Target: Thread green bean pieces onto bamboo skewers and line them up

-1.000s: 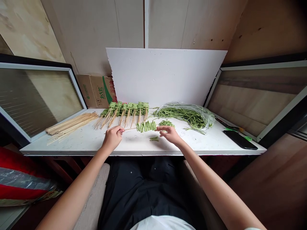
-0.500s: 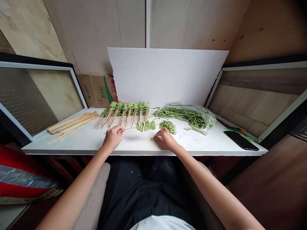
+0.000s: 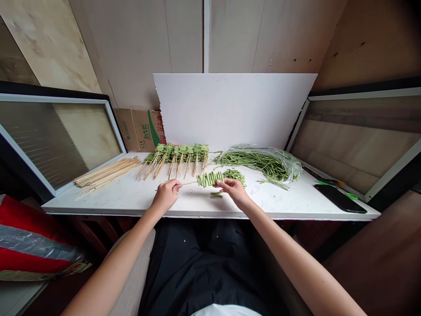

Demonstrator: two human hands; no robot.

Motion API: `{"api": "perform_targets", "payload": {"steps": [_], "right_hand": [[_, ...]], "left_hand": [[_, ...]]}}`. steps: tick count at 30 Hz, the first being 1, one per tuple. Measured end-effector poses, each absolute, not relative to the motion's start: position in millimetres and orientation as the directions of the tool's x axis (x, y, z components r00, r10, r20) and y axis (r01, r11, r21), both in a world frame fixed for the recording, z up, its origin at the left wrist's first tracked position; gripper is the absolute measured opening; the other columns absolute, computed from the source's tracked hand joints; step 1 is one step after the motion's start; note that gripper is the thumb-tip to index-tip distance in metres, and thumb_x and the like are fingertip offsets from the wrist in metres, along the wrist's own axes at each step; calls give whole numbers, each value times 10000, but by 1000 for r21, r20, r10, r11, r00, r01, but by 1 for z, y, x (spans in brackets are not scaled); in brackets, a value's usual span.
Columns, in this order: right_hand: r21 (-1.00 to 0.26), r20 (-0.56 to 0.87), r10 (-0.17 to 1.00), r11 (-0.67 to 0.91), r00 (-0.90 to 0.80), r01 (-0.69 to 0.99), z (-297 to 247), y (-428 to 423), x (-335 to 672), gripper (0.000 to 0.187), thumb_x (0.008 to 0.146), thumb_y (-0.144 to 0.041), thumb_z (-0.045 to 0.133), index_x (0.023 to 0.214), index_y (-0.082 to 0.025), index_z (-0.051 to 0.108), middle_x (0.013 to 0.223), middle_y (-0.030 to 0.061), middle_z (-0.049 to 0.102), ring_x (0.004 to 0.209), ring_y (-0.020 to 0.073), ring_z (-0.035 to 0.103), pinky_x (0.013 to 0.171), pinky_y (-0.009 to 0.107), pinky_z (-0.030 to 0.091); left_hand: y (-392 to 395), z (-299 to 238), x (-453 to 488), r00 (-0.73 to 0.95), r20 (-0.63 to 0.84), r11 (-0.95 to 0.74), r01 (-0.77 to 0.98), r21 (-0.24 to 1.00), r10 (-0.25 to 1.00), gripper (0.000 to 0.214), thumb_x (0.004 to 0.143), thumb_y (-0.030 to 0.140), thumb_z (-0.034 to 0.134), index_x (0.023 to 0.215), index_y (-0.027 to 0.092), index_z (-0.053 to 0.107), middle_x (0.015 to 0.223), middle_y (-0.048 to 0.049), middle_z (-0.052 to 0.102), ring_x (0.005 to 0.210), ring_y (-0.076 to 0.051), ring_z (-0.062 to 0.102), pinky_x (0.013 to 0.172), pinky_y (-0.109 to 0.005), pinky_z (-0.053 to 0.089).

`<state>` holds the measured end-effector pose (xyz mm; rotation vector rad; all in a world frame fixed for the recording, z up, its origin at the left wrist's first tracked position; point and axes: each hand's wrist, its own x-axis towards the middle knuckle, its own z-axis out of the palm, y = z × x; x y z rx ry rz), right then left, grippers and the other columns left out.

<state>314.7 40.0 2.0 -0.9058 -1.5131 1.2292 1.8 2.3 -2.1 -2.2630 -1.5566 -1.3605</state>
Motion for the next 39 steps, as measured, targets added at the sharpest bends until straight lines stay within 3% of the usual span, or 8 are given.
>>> {"api": "perform_targets", "payload": {"steps": [8, 12, 20, 26, 34, 39], "right_hand": [[-982, 189, 959, 188, -211, -27, 2, 49, 328, 473, 752, -641, 874, 925, -203, 831, 1066, 129, 828, 1135, 305, 734, 927, 401, 540], [-984, 177, 964, 172, -200, -40, 4, 49, 330, 495, 759, -666, 856, 919, -201, 805, 1103, 143, 809, 1174, 313, 712, 908, 390, 545], [-990, 121, 977, 106, -173, -92, -3, 37, 309, 499, 633, -582, 974, 697, -209, 648, 729, 41, 680, 848, 249, 695, 791, 400, 581], [-977, 112, 986, 87, -122, -197, -2, 33, 299, 516, 528, -516, 1033, 691, -202, 658, 815, 64, 734, 887, 255, 719, 777, 378, 588], [-969, 244, 968, 245, -56, 30, -6, 34, 301, 579, 589, -736, 922, 690, -231, 657, 611, 24, 643, 740, 259, 674, 665, 376, 549], [-969, 243, 968, 245, -59, 22, -8, 36, 303, 593, 613, -747, 905, 793, -209, 730, 799, 74, 760, 854, 285, 715, 730, 380, 564]], "left_hand": [[-1, 8, -2, 108, 585, -405, 819, 406, 804, 175, 951, 230, 633, 923, 250, 805, 934, -52, 829, 836, -238, 750, 774, -326, 547], [-1, 11, -6, 114, 501, -336, 862, 379, 858, 168, 917, 185, 670, 889, 257, 819, 935, -50, 837, 858, -254, 762, 748, -324, 554], [-3, 4, 10, 129, 536, -384, 834, 397, 834, 232, 899, 86, 616, 870, 231, 796, 905, -46, 832, 851, -236, 773, 766, -323, 574], [-6, 4, 16, 129, 552, -420, 793, 441, 824, 219, 894, 94, 615, 854, 231, 781, 818, -38, 809, 786, -221, 761, 729, -314, 569], [-7, 2, 22, 142, 503, -419, 761, 495, 852, 230, 901, 106, 593, 851, 228, 782, 796, -41, 805, 749, -216, 762, 700, -307, 565], [-4, -7, 26, 138, 476, -417, 723, 551, 868, 235, 891, 103, 581, 826, 226, 771, 779, -41, 801, 762, -206, 774, 676, -285, 574]]}}
